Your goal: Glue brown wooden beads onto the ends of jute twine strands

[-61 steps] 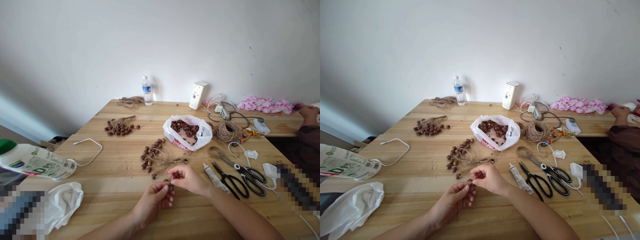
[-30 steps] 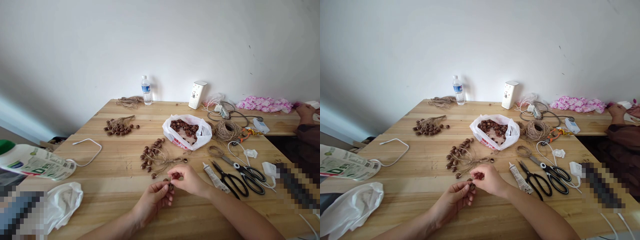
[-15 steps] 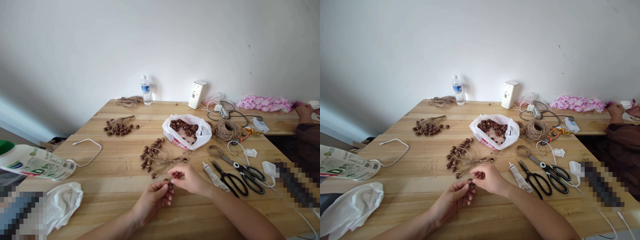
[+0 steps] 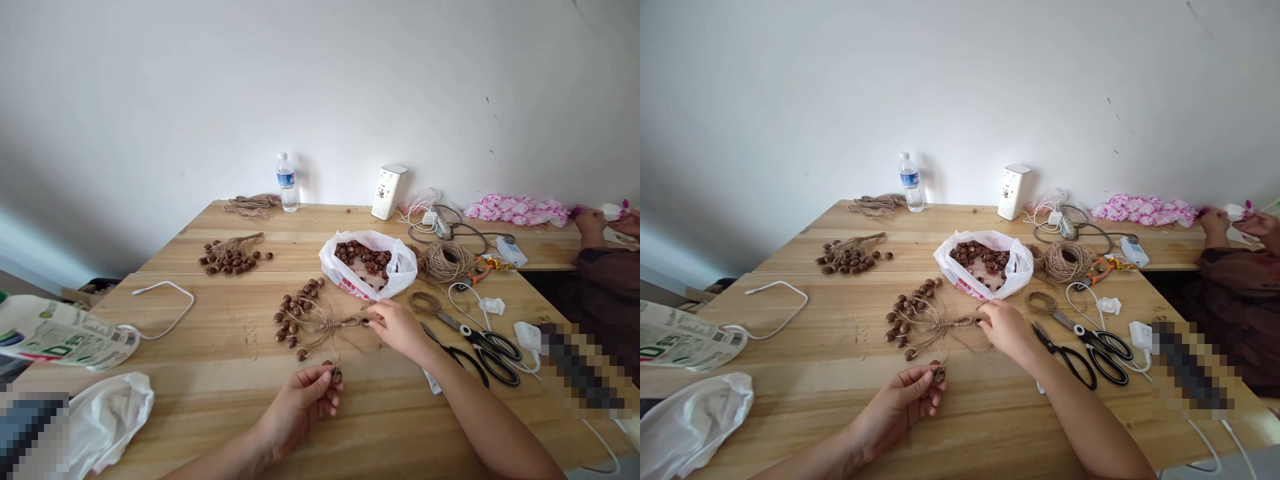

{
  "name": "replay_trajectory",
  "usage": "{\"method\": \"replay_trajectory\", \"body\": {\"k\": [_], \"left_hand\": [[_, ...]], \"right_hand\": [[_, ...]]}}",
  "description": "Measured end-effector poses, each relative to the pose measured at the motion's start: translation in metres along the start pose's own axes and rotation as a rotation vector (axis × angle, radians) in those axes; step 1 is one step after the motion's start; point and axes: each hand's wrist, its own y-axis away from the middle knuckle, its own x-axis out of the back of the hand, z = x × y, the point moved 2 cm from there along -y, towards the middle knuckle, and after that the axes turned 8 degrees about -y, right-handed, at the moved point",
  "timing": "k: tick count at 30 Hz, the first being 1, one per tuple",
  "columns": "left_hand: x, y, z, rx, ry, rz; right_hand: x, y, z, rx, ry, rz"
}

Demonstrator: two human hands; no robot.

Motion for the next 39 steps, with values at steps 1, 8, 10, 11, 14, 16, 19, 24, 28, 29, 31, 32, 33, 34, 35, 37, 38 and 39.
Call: {"method": "replay_trajectory", "body": {"k": [1, 8, 10, 11, 14, 16, 19, 24, 28, 29, 31, 32, 33, 34, 35, 37, 38, 39], "left_hand": [[0.0, 0.0, 0.0, -0.001, -0.001, -0.003], [0.001, -0.001, 0.0, 0.004, -0.003, -0.007], [0.001, -0.001, 0.0, 0.004, 0.0, -0.008], [0.001, -0.001, 0.0, 0.002, 0.002, -0.009], [0.001, -0.001, 0.0, 0.003, 0.005, -0.007], [0.001, 0.0, 0.0, 0.006, 0.004, -0.004], [0.002, 0.0, -0.001, 0.011, 0.001, -0.006], [0.002, -0.001, 0.0, 0.006, 0.004, -0.005], [0.001, -0.001, 0.001, 0.001, -0.004, -0.021], [0.001, -0.001, 0.001, -0.001, -0.007, -0.028], [0.0, 0.0, 0.001, -0.005, -0.014, -0.044], [0.0, 0.0, 0.002, -0.006, -0.018, -0.05], [-0.001, 0.0, 0.002, -0.006, -0.022, -0.053], [-0.001, 0.001, 0.002, -0.006, -0.026, -0.053], [-0.001, 0.001, 0.002, -0.006, -0.03, -0.054], [-0.001, 0.001, 0.003, -0.007, -0.032, -0.052], [-0.001, 0.001, 0.003, -0.009, -0.032, -0.053], [-0.001, 0.001, 0.003, -0.012, -0.032, -0.053]], "right_hand": [[-0.002, 0.0, 0.001, -0.004, 0.025, -0.022], [-0.015, -0.003, -0.003, 0.011, 0.069, -0.096], [-0.018, -0.004, -0.002, 0.02, 0.059, -0.096], [-0.019, -0.004, -0.001, 0.023, 0.052, -0.096], [-0.02, -0.004, 0.003, 0.029, 0.022, -0.092], [-0.02, -0.004, 0.004, 0.036, -0.006, -0.084], [-0.018, -0.003, -0.001, 0.052, -0.054, -0.072], [-0.015, 0.011, -0.027, 0.132, -0.371, -0.081], [-0.019, 0.024, -0.049, 0.204, -0.519, -0.079], [-0.021, 0.027, -0.052, 0.215, -0.517, -0.071], [-0.025, 0.03, -0.057, 0.236, -0.498, -0.039], [-0.027, 0.031, -0.059, 0.246, -0.485, -0.019], [-0.029, 0.032, -0.06, 0.252, -0.47, -0.003], [-0.031, 0.033, -0.061, 0.256, -0.458, 0.003], [-0.033, 0.034, -0.061, 0.258, -0.449, 0.001], [-0.034, 0.035, -0.062, 0.26, -0.441, -0.011], [-0.035, 0.035, -0.062, 0.262, -0.441, -0.017], [-0.035, 0.035, -0.062, 0.264, -0.442, -0.02]]}}
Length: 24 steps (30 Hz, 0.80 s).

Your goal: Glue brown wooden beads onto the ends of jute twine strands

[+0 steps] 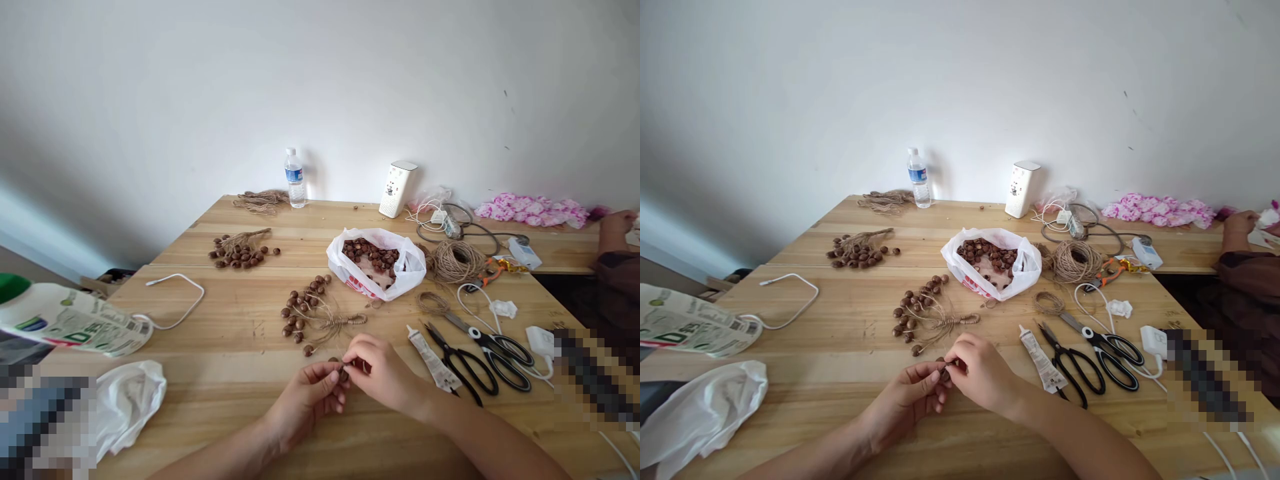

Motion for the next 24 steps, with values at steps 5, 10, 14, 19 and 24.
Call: {"method": "replay_trajectory", "body": {"k": [5, 10, 14, 19, 24], "left_hand": [[0.0008, -0.0008, -0.0006, -0.008, 0.003, -0.001], [0.0011, -0.0003, -0.0008, 0.005, 0.014, 0.006], [0.0005, 0.0002, -0.0002, 0.005, 0.008, 0.012], [0.0003, -0.0006, 0.0005, -0.007, 0.004, 0.009], [0.0, -0.0006, 0.0008, -0.005, 0.006, 0.011]], "right_hand": [[0.0001, 0.0006, 0.0003, -0.02, -0.031, -0.035], [0.0017, 0.0012, 0.0013, -0.033, -0.076, -0.081], [0.0046, 0.0005, -0.0005, -0.062, -0.078, -0.12], [0.005, 0.0013, -0.0043, -0.067, -0.085, -0.149], [0.0019, 0.0043, -0.005, -0.047, -0.088, -0.159]]}}
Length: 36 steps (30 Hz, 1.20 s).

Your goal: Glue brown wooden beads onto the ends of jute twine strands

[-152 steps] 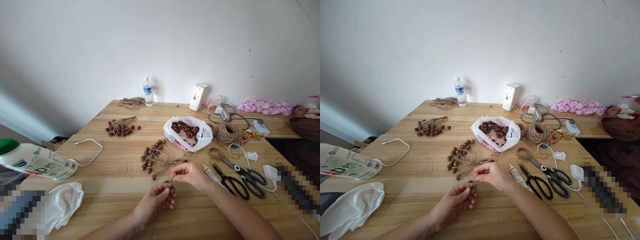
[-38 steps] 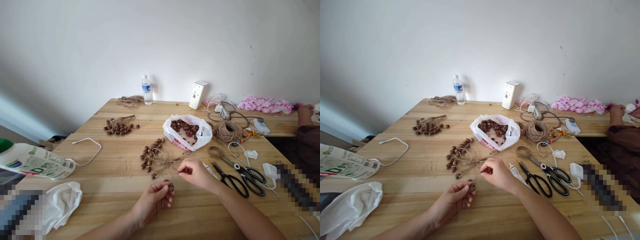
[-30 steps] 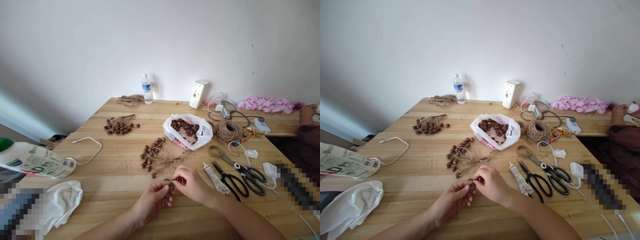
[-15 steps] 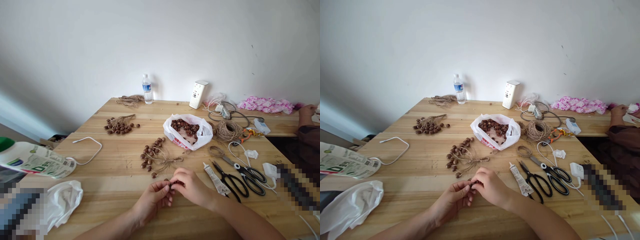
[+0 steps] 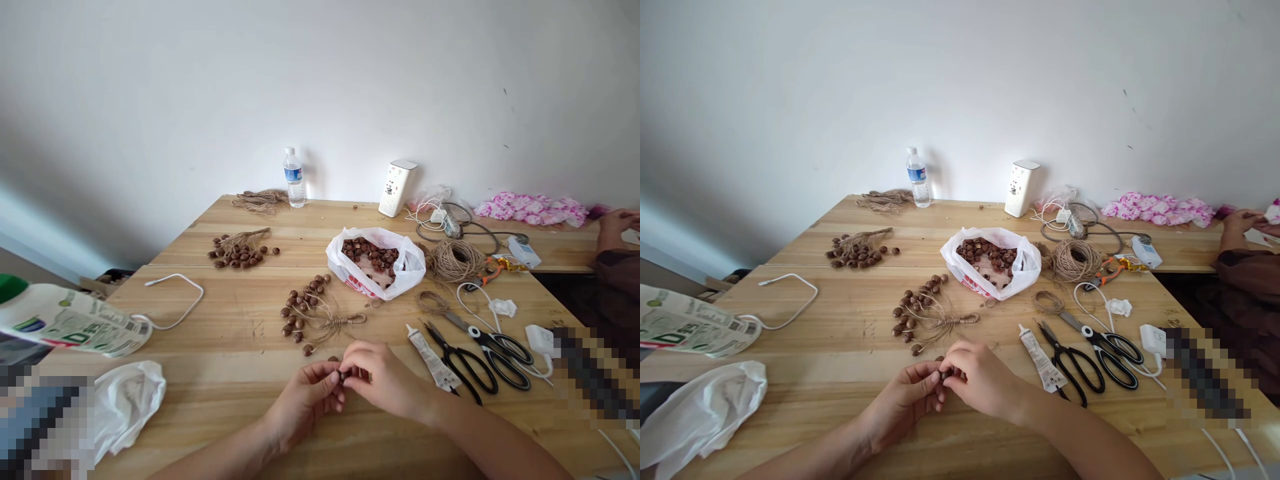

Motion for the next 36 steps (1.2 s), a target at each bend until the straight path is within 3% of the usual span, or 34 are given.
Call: {"method": "replay_trajectory", "body": {"k": [13, 30, 36], "left_hand": [[0.0, 0.001, 0.001, 0.005, -0.002, 0.018], [0.001, 0.0, -0.001, -0.003, 0.058, 0.061], [0.003, 0.0, -0.004, -0.006, 0.08, 0.098]], "right_hand": [[-0.001, 0.001, -0.001, 0.027, 0.088, 0.001], [0.002, -0.001, -0.012, 0.361, 0.543, -0.147], [0.002, -0.002, -0.012, 0.486, 0.559, -0.17]]}}
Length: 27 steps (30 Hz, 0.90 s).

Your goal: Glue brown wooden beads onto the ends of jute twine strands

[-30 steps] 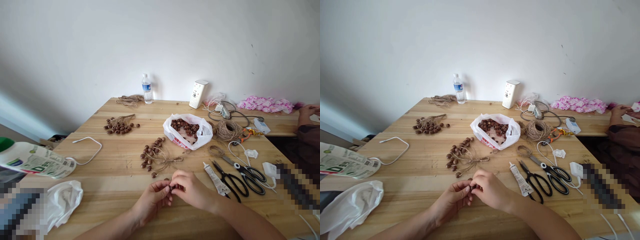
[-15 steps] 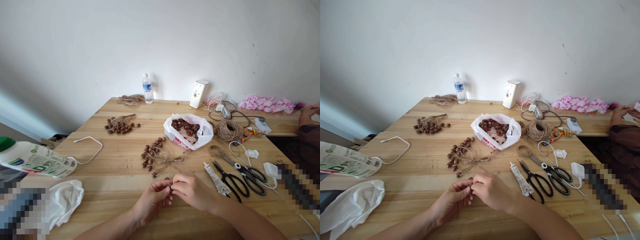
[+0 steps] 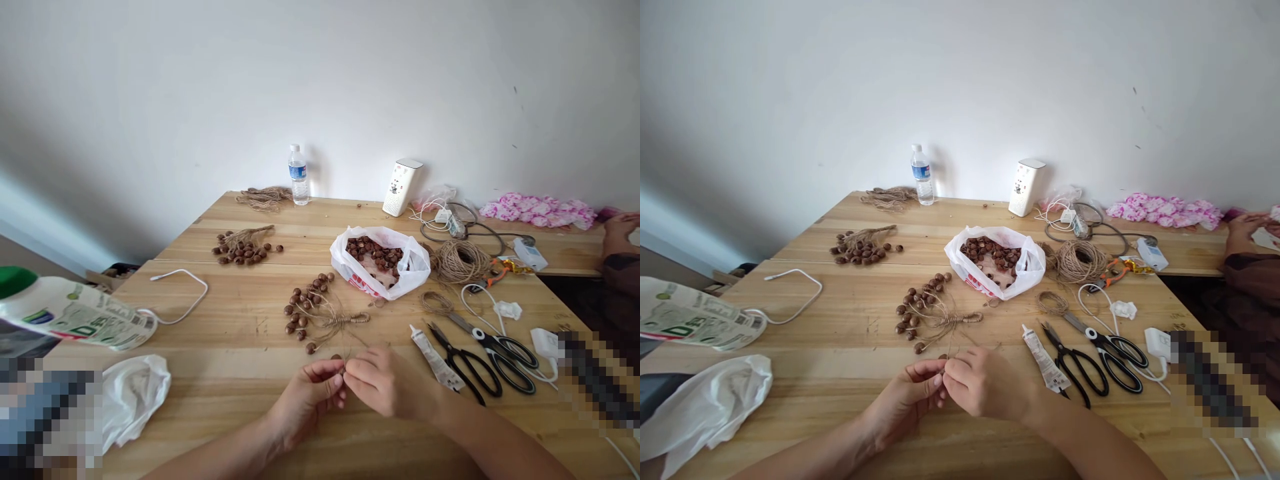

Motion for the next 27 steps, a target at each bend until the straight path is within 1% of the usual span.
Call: {"method": "replay_trajectory", "body": {"k": [4, 10, 17, 22, 27], "left_hand": [[0.0015, -0.0008, -0.0014, -0.002, 0.024, 0.019], [0.001, 0.0001, -0.0004, 0.015, 0.031, 0.051], [0.0019, 0.0009, -0.0024, 0.015, 0.023, 0.052], [0.0038, -0.0012, -0.0038, 0.022, 0.011, 0.05], [0.0039, -0.0018, -0.0033, 0.039, -0.013, 0.042]], "right_hand": [[-0.0016, 0.0004, 0.0014, -0.016, -0.052, 0.016], [-0.0005, 0.0004, 0.0016, -0.054, -0.064, -0.045], [-0.0016, 0.0002, 0.0021, -0.092, -0.148, -0.005], [-0.0044, 0.0029, 0.0019, -0.09, -0.118, -0.065], [-0.005, 0.0048, 0.0017, -0.095, -0.104, -0.082]]}}
